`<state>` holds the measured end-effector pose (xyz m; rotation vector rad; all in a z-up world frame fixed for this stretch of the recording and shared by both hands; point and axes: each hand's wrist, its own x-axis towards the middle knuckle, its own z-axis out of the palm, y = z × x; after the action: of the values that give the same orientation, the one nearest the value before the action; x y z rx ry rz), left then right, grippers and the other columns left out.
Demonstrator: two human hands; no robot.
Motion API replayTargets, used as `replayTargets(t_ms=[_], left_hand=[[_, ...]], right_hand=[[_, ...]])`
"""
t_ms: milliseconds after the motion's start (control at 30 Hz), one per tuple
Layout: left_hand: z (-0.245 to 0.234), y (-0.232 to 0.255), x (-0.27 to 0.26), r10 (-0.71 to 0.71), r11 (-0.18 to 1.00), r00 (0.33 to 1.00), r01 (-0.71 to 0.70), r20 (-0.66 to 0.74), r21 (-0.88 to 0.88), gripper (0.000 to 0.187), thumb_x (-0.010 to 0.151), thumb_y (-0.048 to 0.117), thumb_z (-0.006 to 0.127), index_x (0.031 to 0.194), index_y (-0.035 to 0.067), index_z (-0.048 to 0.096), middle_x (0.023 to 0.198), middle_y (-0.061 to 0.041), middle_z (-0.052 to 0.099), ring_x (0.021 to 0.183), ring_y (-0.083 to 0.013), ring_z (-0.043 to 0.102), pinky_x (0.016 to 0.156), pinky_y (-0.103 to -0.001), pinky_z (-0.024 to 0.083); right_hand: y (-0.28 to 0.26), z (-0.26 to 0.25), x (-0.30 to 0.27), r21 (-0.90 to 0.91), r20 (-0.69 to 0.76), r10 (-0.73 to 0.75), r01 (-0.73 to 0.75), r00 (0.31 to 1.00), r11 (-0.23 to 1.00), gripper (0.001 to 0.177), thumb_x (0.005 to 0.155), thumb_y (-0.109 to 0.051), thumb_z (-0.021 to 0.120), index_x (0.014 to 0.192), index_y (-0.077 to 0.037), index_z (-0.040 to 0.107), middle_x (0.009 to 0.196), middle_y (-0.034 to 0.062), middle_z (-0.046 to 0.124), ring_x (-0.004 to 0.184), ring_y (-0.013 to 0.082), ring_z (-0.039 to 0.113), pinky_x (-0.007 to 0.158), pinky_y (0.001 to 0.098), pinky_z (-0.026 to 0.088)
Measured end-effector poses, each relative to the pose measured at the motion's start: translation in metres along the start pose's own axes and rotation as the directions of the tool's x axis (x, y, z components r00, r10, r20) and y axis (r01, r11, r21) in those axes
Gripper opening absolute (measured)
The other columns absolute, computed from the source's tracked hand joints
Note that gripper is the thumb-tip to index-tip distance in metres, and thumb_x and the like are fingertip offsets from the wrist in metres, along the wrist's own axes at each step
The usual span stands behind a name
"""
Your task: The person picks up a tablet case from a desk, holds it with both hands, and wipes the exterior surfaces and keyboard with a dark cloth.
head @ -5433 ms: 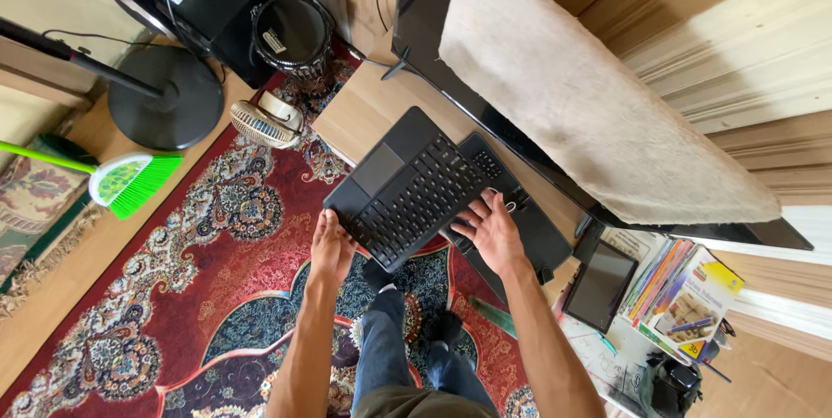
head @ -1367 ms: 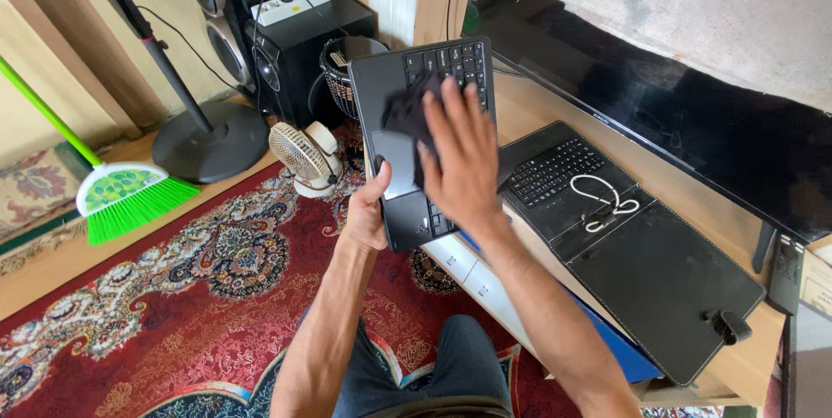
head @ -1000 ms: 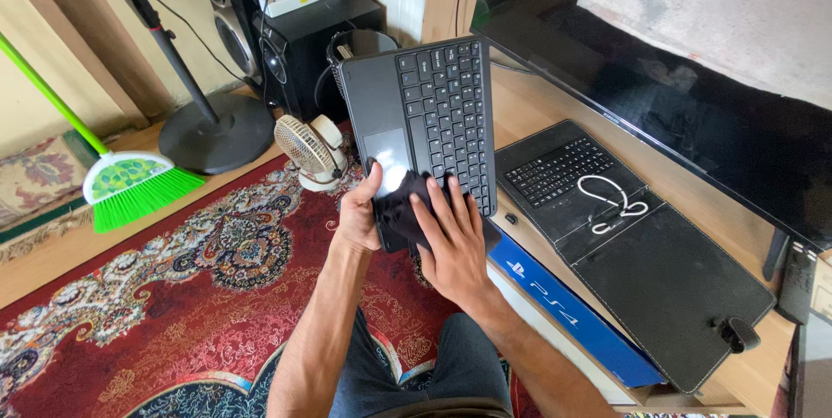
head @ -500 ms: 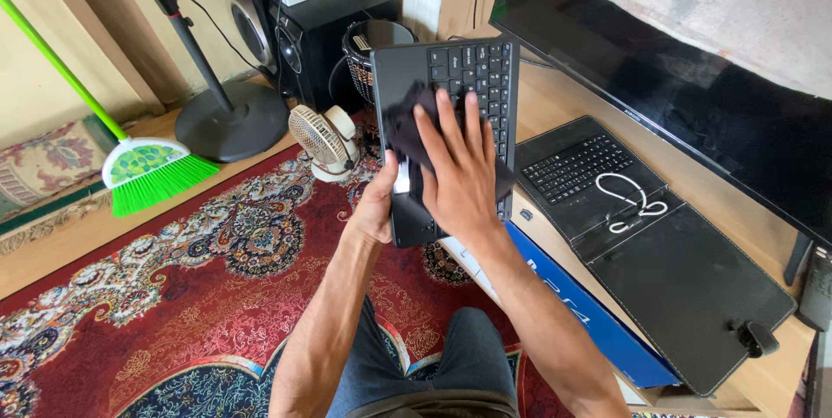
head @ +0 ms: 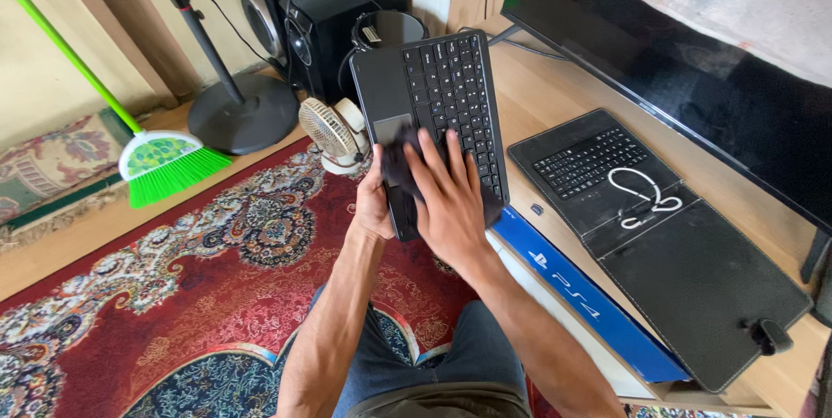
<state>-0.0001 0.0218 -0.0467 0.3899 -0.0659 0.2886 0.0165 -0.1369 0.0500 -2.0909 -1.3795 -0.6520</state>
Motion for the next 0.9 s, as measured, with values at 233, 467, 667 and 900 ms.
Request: replayTargets(t_ms=[233,467,667,900], left_hand=[[0.021,0.017,-0.018,-0.041,0.999,0.997,0.042,0.072,-0.02,0.061,0.104,0.054,0.057,0.137,0.004,0.057,0.124,-0.017,0.07,0.107,-0.031,0.072,0.096,-0.047,0.058],[0.038,0.017,-0.026,-0.046,0.998,0.997,0.048,0.065,-0.037,0.06,0.097,0.051,0.06,0.136,0.005,0.058,0.124,-0.016,0.069,0.111,-0.0312,0.07,0.1,-0.047,0.059],[0.032,0.008,-0.033,-0.095,0.995,0.98,0.087,0.175,0.05,0.067,0.098,0.054,0.065,0.138,0.001,0.059,0.129,-0.016,0.069,0.116,-0.0304,0.068,0.1,-0.046,0.056],[0.027,-0.024,-0.029,-0.192,0.981,0.954,0.178,0.232,0.078,0.07,0.095,0.052,0.072,0.136,-0.004,0.059,0.121,-0.018,0.072,0.104,-0.0273,0.073,0.086,-0.04,0.063]], right_hand=[[-0.011,-0.005,-0.059,-0.013,0.039,-0.015,0.016,0.999,1.0,0.068,0.087,-0.006,0.066,0.153,-0.014,0.049,0.168,0.0103,0.03,0.157,0.0445,0.022,0.121,0.0666,0.025],[-0.002,-0.027,-0.049,-0.117,-0.051,0.028,-0.034,0.998,0.993,0.074,0.084,-0.007,0.069,0.154,-0.015,0.047,0.168,0.013,0.026,0.157,0.0422,0.016,0.12,0.0729,0.014],[0.014,-0.055,-0.023,-0.145,-0.112,0.089,-0.105,0.99,0.984,0.079,0.085,-0.004,0.07,0.159,-0.012,0.041,0.171,0.0138,0.022,0.159,0.0452,0.013,0.123,0.0738,0.012],[0.032,-0.098,0.015,-0.206,-0.201,0.047,-0.09,0.978,0.974,0.074,0.092,0.0,0.067,0.161,-0.01,0.043,0.173,0.0172,0.024,0.161,0.0451,0.017,0.127,0.0667,0.022]])
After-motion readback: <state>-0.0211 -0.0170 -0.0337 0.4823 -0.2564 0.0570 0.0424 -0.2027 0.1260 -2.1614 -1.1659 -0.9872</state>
